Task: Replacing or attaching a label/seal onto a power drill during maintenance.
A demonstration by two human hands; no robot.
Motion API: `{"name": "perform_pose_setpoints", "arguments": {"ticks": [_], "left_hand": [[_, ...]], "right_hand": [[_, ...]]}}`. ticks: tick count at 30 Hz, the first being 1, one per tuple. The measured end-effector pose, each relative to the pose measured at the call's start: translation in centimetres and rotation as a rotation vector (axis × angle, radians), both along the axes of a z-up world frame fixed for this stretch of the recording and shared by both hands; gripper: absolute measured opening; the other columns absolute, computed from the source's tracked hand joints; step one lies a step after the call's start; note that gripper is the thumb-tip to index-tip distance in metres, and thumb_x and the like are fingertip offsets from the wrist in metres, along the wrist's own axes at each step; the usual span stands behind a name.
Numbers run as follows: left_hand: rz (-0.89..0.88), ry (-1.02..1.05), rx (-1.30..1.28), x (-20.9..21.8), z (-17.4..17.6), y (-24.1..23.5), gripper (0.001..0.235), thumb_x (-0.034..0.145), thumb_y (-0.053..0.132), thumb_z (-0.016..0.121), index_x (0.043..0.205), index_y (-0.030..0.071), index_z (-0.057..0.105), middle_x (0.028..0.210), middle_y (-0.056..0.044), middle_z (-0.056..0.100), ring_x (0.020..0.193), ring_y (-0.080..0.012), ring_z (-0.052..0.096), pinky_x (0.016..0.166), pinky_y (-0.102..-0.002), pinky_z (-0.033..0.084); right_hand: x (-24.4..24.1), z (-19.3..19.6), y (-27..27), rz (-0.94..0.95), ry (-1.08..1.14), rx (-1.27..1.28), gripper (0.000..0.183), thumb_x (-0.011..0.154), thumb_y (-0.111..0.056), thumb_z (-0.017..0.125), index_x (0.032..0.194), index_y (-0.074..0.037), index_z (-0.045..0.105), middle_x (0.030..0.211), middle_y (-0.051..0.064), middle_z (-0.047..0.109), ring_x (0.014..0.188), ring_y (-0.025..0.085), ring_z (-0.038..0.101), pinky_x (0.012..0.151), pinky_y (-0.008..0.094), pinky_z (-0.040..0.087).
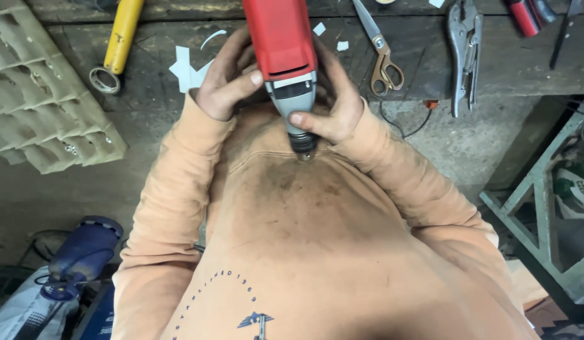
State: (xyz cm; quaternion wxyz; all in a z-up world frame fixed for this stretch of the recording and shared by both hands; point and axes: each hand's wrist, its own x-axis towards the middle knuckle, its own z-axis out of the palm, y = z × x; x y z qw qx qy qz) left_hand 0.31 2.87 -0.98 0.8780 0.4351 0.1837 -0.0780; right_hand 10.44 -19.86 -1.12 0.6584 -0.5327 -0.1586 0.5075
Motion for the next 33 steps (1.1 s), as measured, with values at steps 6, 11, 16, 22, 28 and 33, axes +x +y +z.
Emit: {"name": "perform_pose_setpoints", "arguments": {"ticks": [6, 11, 16, 22, 28, 33], "left_hand": [[0.019, 0.045, 0.002, 0.2, 0.6, -0.3, 0.094, 0.093, 0.032, 0.075, 0.165, 0.000, 0.023, 0.162, -0.024, 0.045, 0.155, -0.0334, 0.044, 0.133, -0.045, 0.034], [0.023, 0.012, -0.034, -0.2, -0.2, -0.2, 0.093, 0.094, 0.031, 0.074, 0.166, 0.000, 0.024, 0.164, -0.025, 0.045, 0.157, -0.0331, 0.043, 0.135, -0.044, 0.033], [0.018, 0.036, -0.020, -0.1, 0.3, -0.1, 0.093, 0.094, 0.030, 0.074, 0.166, -0.001, 0.023, 0.164, -0.025, 0.044, 0.157, -0.0334, 0.043, 0.134, -0.044, 0.032], [0.017, 0.062, 0.006, -0.1, 0.2, -0.3, 0.092, 0.095, 0.026, 0.075, 0.165, -0.001, 0.022, 0.164, -0.026, 0.043, 0.156, -0.0344, 0.044, 0.133, -0.045, 0.034], [0.016, 0.053, 0.016, -0.1, 0.1, -0.3, 0.091, 0.097, 0.022, 0.075, 0.166, -0.002, 0.020, 0.165, -0.027, 0.042, 0.156, -0.0346, 0.044, 0.133, -0.045, 0.033], [0.022, 0.052, 0.018, -0.2, 0.2, -0.3, 0.089, 0.097, 0.020, 0.074, 0.166, -0.002, 0.021, 0.165, -0.027, 0.042, 0.156, -0.0351, 0.044, 0.133, -0.046, 0.034]], "right_hand": [[0.5, 0.6, 0.1, -0.006, 0.009, -0.062, 0.117, 0.085, -0.024, 0.088, 0.169, -0.003, 0.010, 0.169, 0.020, 0.038, 0.159, 0.033, 0.043, 0.132, 0.045, 0.038], [0.5, 0.5, 0.1, 0.014, -0.037, -0.076, 0.116, 0.088, -0.026, 0.089, 0.170, -0.004, 0.011, 0.165, 0.019, 0.039, 0.156, 0.031, 0.043, 0.132, 0.046, 0.041], [0.8, 0.2, 0.1, 0.004, -0.004, -0.032, 0.117, 0.089, -0.036, 0.087, 0.170, -0.004, 0.010, 0.168, 0.019, 0.037, 0.155, 0.032, 0.043, 0.130, 0.046, 0.043], [0.5, 0.9, 0.5, -0.094, -0.127, 0.007, 0.114, 0.099, -0.043, 0.084, 0.168, -0.007, 0.001, 0.172, 0.018, 0.023, 0.159, 0.029, 0.030, 0.132, 0.041, 0.029], [0.8, 1.1, 1.6, -0.128, -0.229, -0.012, 0.104, 0.105, -0.040, 0.079, 0.168, -0.006, 0.004, 0.173, 0.019, 0.021, 0.159, 0.029, 0.030, 0.133, 0.039, 0.029], [0.8, 1.0, 1.8, -0.117, -0.280, -0.013, 0.097, 0.109, -0.033, 0.077, 0.168, -0.005, 0.004, 0.175, 0.019, 0.022, 0.159, 0.027, 0.028, 0.133, 0.038, 0.028]]}}
